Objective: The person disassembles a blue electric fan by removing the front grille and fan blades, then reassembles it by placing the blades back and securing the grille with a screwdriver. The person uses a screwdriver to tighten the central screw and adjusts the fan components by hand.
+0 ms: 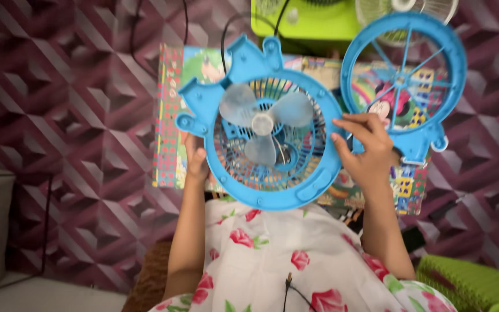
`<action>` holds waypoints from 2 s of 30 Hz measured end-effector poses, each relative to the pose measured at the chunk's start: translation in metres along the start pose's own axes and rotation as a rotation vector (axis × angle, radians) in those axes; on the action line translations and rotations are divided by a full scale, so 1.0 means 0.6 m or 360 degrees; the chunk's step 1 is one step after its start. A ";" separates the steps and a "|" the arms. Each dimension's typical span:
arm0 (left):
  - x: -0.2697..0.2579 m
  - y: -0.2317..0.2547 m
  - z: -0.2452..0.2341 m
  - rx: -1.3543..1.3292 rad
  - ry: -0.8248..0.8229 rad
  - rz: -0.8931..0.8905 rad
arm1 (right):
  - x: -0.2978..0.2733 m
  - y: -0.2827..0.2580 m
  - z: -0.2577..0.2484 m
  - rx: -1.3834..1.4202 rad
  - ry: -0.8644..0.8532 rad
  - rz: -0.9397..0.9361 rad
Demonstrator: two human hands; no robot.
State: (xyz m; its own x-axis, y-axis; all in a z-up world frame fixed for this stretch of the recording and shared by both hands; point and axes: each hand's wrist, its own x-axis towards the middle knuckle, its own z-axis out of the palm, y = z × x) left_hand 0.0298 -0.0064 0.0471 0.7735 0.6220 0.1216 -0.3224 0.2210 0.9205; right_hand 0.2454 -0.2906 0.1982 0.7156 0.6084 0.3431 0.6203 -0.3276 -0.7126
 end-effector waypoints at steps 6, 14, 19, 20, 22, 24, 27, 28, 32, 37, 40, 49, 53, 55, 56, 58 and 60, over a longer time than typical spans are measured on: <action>-0.011 -0.026 -0.016 0.0131 0.0106 -0.0025 | 0.073 -0.013 -0.035 -0.0165 -0.0096 -0.0174; -0.002 -0.054 -0.028 0.0106 0.0051 0.0155 | 0.258 -0.014 0.034 -0.0328 -0.0216 -0.0522; 0.000 -0.048 -0.030 0.0110 0.0088 0.0099 | 0.406 0.037 0.181 -0.0708 -0.0615 -0.0527; 0.000 -0.046 -0.030 0.0109 0.0081 0.0103 | 0.430 0.052 0.212 -0.0865 -0.0751 -0.0491; -0.002 -0.042 -0.025 0.0121 0.0077 0.0120 | 0.468 0.089 0.264 -0.1167 -0.0819 -0.0506; 0.002 -0.038 -0.021 0.0148 0.0085 0.0163 | 0.502 0.123 0.312 -0.1329 -0.0816 -0.0566; 0.001 -0.023 -0.016 0.0305 0.0138 0.0135 | 0.530 0.167 0.366 -0.1371 -0.0759 -0.0668; 0.004 -0.019 -0.014 0.0294 0.0126 0.0156 | 0.532 0.179 0.380 -0.1404 -0.0766 -0.0664; 0.007 -0.006 -0.005 0.0284 0.0103 0.0164 | 0.538 0.215 0.410 -0.1410 -0.0769 -0.0617; 0.010 0.015 0.007 0.0235 0.0061 0.0205 | 0.539 0.227 0.423 -0.1429 -0.0682 -0.0567; 0.011 0.022 0.010 0.0237 0.0055 0.0204 | 0.540 0.226 0.422 -0.1423 -0.0713 -0.0524; 0.012 0.026 0.010 0.0269 0.0040 0.0217 | 0.537 0.234 0.421 -0.1543 -0.0780 -0.0463; 0.012 0.027 0.010 0.0292 0.0045 0.0201 | 0.536 0.228 0.410 -0.1565 -0.0820 -0.0498; 0.010 0.028 0.011 0.0285 0.0047 0.0199 | 0.536 0.218 0.403 -0.1555 -0.0850 -0.0513; 0.010 0.028 0.011 0.0272 0.0046 0.0210 | 0.535 0.213 0.399 -0.1551 -0.0865 -0.0520; 0.011 0.028 0.012 0.0271 0.0044 0.0235 | 0.537 0.204 0.385 -0.1471 -0.0868 -0.0545; 0.012 0.028 0.011 0.0296 0.0043 0.0261 | 0.538 0.195 0.374 -0.1374 -0.0859 -0.0546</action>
State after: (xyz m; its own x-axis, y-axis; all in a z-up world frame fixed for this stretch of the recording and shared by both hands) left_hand 0.0333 -0.0032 0.0657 0.7032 0.6588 0.2673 -0.3343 -0.0254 0.9421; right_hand 0.4769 0.0295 0.0882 0.3548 0.9346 -0.0233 0.9295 -0.3500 0.1162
